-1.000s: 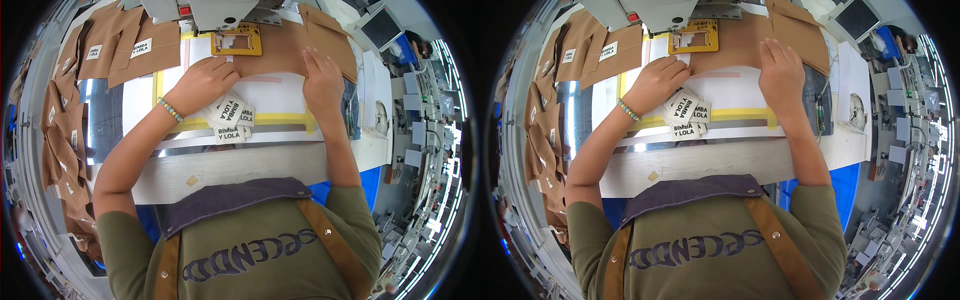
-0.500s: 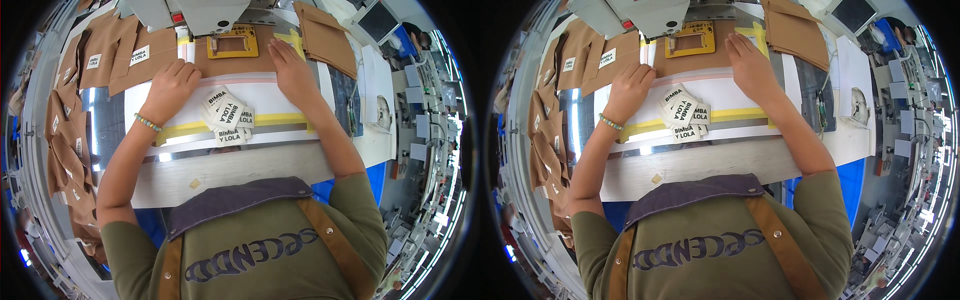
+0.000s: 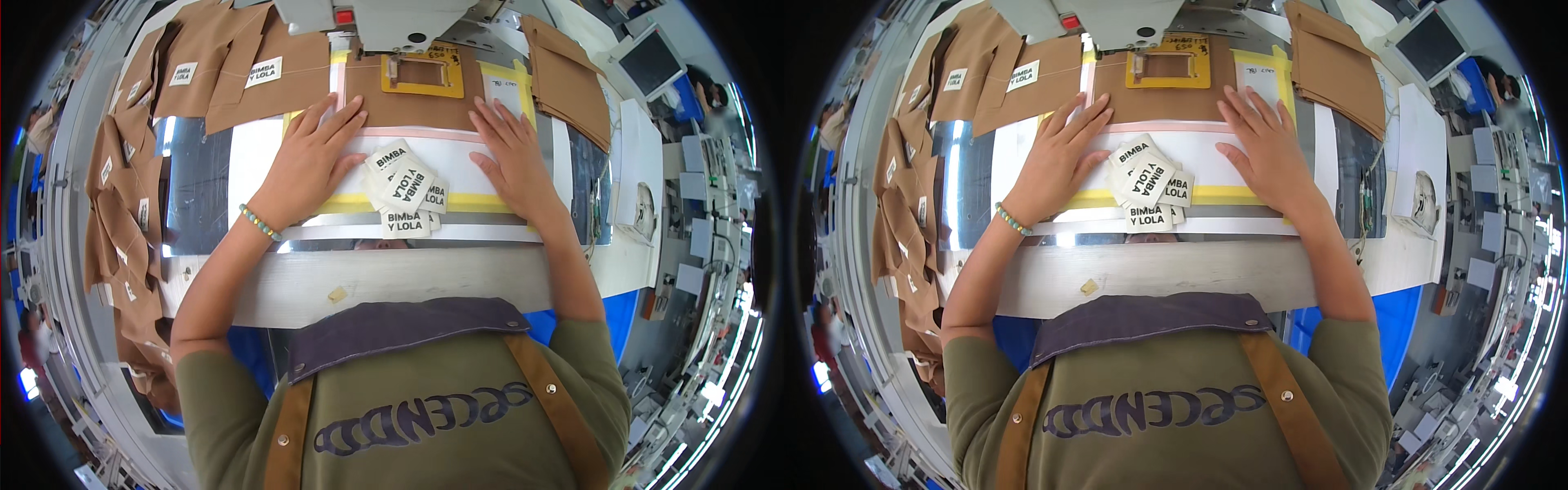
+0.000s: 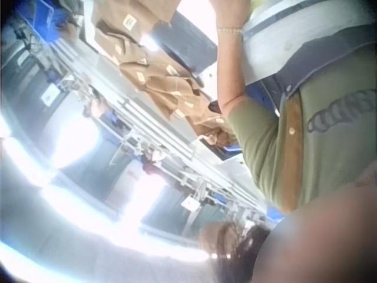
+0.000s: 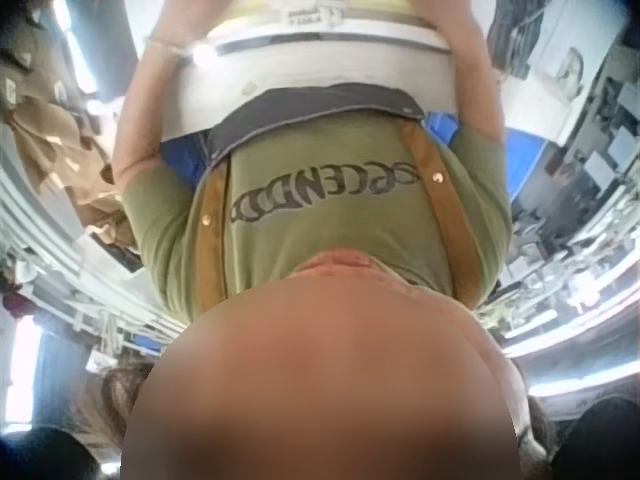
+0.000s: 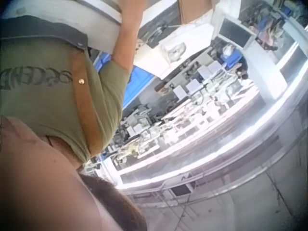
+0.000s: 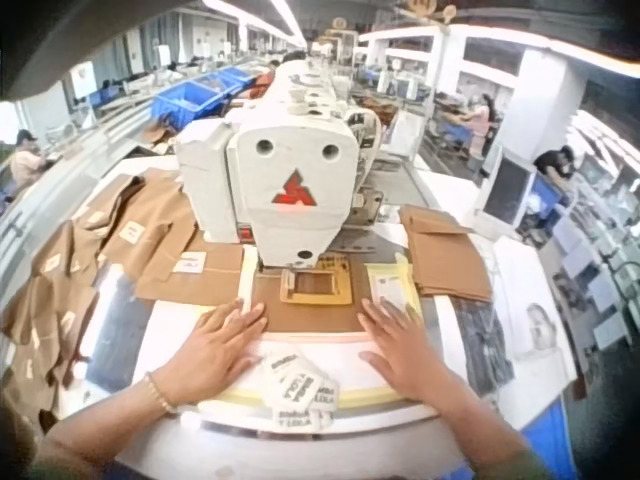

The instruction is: The recorder is sewing brand labels onto leather or fabric components using an industrial sewing machine.

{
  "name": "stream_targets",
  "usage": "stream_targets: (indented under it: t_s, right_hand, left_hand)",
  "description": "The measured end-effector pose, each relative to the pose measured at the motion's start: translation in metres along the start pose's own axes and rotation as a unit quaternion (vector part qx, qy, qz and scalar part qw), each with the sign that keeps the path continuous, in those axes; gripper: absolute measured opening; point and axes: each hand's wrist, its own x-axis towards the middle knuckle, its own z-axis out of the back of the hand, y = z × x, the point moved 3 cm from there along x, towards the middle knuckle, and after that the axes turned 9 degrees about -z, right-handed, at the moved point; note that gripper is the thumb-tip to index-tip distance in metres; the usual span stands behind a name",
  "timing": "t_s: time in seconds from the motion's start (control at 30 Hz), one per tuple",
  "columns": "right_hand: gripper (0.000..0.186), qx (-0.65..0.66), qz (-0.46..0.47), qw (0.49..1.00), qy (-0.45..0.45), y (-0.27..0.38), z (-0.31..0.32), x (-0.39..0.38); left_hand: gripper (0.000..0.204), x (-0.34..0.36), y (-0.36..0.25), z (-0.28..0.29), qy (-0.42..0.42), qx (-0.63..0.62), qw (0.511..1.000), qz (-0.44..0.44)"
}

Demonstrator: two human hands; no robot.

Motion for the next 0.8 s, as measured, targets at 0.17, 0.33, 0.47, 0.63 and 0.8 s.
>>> stream_targets:
  t_s: [0.17,0.33,0.47,0.63,0.8]
  right_hand:
    - [0.061,0.005,-0.005,1.000,0.004,-0.004,0.000,0.003]
    - [0.059,0.010,-0.004,1.000,-0.007,-0.001,0.007,-0.002]
    - [0.060,-0.012,-0.004,1.000,0.017,-0.002,0.006,-0.011]
    - [0.059,0.066,0.005,0.996,-0.060,-0.005,0.008,-0.010]
    - [0.058,0.065,-0.018,0.996,-0.058,-0.003,0.006,-0.008]
  left_hand:
    - [0.055,-0.005,0.001,-0.005,-0.018,0.022,0.999,0.020]
    - [0.053,-0.011,0.001,-0.002,-0.078,-0.001,0.997,0.001]
    - [0.053,-0.011,0.002,-0.004,-0.040,-0.010,0.999,-0.004]
    - [0.053,-0.011,0.003,-0.004,-0.042,-0.004,0.999,-0.013]
    - [0.053,-0.010,0.004,-0.001,-0.050,-0.012,0.999,0.010]
